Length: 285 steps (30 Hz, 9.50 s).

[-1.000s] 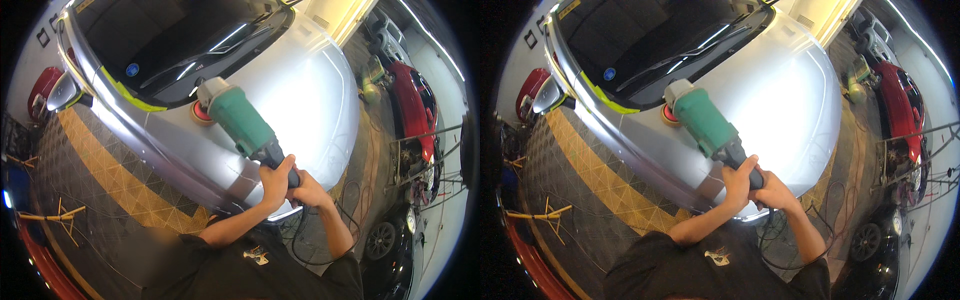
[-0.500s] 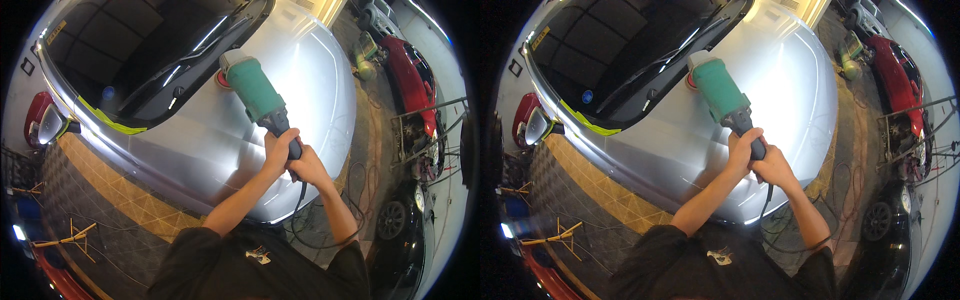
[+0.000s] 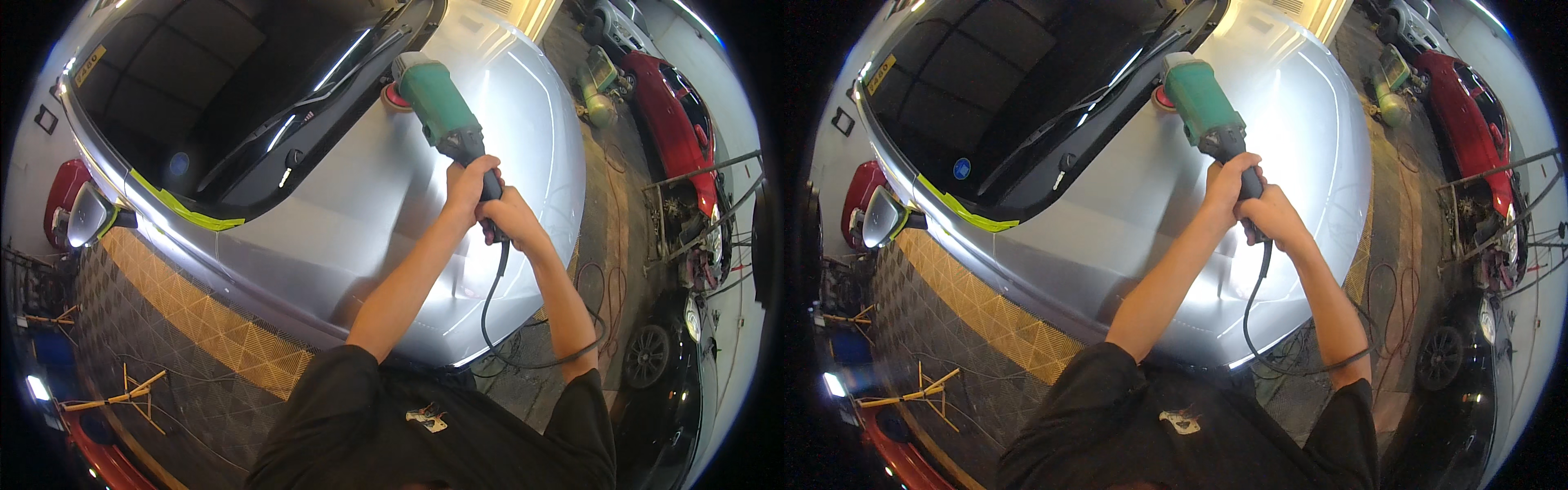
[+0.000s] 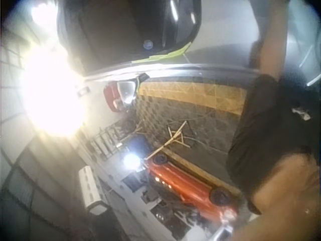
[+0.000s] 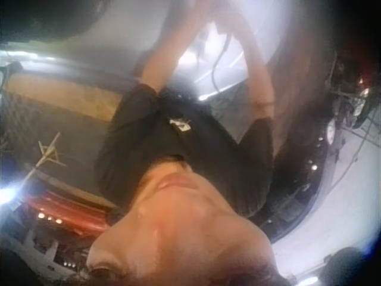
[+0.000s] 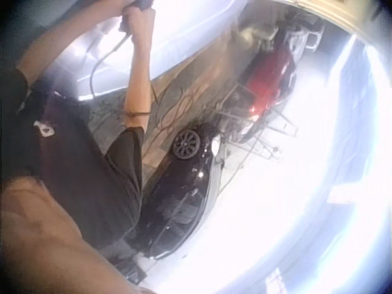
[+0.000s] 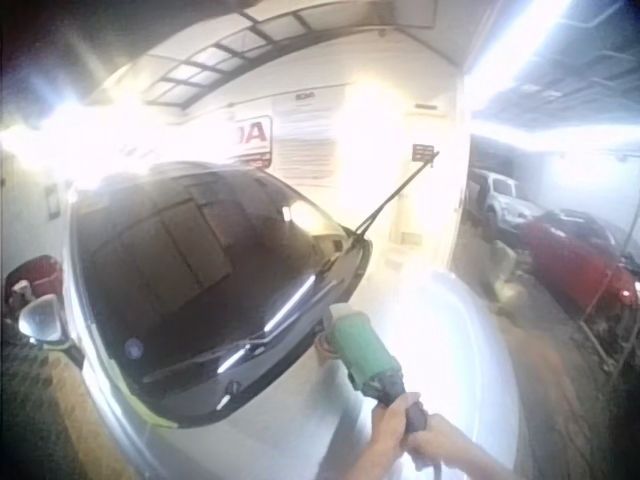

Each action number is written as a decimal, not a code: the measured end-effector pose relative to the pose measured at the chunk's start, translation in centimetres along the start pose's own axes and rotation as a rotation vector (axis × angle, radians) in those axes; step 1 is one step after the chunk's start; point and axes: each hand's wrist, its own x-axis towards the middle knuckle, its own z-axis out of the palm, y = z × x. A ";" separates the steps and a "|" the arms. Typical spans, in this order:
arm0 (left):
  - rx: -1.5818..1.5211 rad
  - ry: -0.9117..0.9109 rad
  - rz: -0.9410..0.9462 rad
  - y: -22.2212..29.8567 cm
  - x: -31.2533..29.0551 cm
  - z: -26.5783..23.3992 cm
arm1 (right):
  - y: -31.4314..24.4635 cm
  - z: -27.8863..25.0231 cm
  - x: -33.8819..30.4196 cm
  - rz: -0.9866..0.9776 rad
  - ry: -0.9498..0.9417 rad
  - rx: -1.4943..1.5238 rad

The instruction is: The person uses a green electric polishing machine to buff the hood of a silver car. They move the tool in circular and sweeping motions across the surface, covering the center and edges of the hood.

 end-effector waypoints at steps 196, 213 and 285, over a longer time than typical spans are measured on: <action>0.231 -0.126 0.137 -8.6 -14.3 -0.7 | 11.9 10.1 -22.8 -0.053 0.465 0.347; 0.433 -0.289 0.071 -16.0 -13.2 1.7 | 15.7 9.2 -23.4 -0.127 0.686 0.675; 0.326 -0.012 0.302 -5.2 -9.8 -2.1 | 11.4 9.5 -16.7 -0.292 0.456 0.323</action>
